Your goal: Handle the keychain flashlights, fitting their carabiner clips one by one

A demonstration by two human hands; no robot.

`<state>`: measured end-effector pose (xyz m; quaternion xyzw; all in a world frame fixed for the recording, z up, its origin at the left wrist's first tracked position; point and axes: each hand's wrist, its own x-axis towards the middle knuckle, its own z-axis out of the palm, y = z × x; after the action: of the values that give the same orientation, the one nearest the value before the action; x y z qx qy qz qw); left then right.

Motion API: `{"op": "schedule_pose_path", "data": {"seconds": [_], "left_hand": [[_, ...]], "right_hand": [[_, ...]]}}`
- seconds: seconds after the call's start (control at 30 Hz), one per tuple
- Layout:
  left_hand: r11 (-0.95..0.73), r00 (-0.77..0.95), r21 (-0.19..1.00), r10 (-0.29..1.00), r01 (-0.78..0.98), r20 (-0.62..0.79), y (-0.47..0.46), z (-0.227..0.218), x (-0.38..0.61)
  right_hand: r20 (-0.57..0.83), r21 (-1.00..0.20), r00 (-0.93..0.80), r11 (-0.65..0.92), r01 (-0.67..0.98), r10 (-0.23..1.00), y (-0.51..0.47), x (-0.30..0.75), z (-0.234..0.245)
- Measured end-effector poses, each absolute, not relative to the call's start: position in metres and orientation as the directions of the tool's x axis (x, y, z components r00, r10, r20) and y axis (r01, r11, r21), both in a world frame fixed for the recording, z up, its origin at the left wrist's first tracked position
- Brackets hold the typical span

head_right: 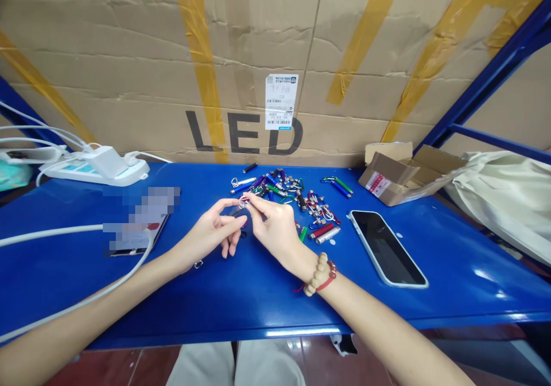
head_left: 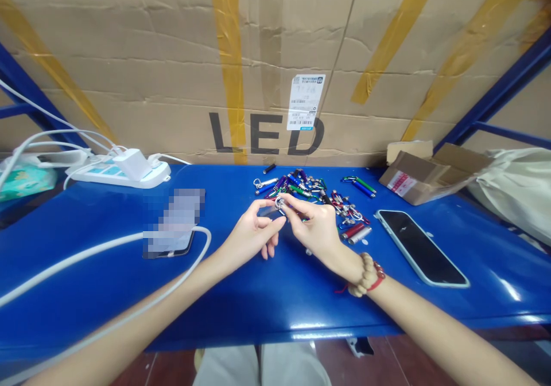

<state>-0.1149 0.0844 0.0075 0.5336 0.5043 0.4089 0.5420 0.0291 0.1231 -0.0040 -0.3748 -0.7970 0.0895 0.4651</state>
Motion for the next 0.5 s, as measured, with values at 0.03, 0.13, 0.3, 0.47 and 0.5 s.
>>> {"op": "schedule_pose_path", "data": {"seconds": [0.03, 0.13, 0.3, 0.47, 0.5], "left_hand": [[0.091, 0.150, 0.990, 0.983, 0.111, -0.108, 0.0848, 0.0058, -0.1157], [-0.020, 0.130, 0.971, 0.991, 0.240, -0.012, 0.0851, 0.0006, -0.1193], [-0.267, 0.052, 0.762, 0.954, 0.590, 0.294, 0.0851, -0.0020, -0.1234], [-0.316, 0.112, 0.709, 0.941, 0.631, 0.320, 0.0835, 0.0017, -0.1223], [-0.291, 0.142, 0.739, 0.955, 0.608, 0.259, 0.0828, 0.0024, -0.1220]], "right_hand": [[0.669, -0.500, -0.287, 0.702, 0.507, 0.685, 0.1223, 0.0286, -0.0040], [0.641, -0.535, -0.285, 0.681, 0.500, 0.712, 0.1202, 0.0277, -0.0031], [0.630, -0.560, -0.278, 0.672, 0.484, 0.725, 0.1205, 0.0285, -0.0022], [0.687, -0.486, -0.292, 0.720, 0.496, 0.665, 0.1240, 0.0293, -0.0074], [0.703, -0.464, -0.298, 0.734, 0.496, 0.646, 0.1246, 0.0295, -0.0085]]}}
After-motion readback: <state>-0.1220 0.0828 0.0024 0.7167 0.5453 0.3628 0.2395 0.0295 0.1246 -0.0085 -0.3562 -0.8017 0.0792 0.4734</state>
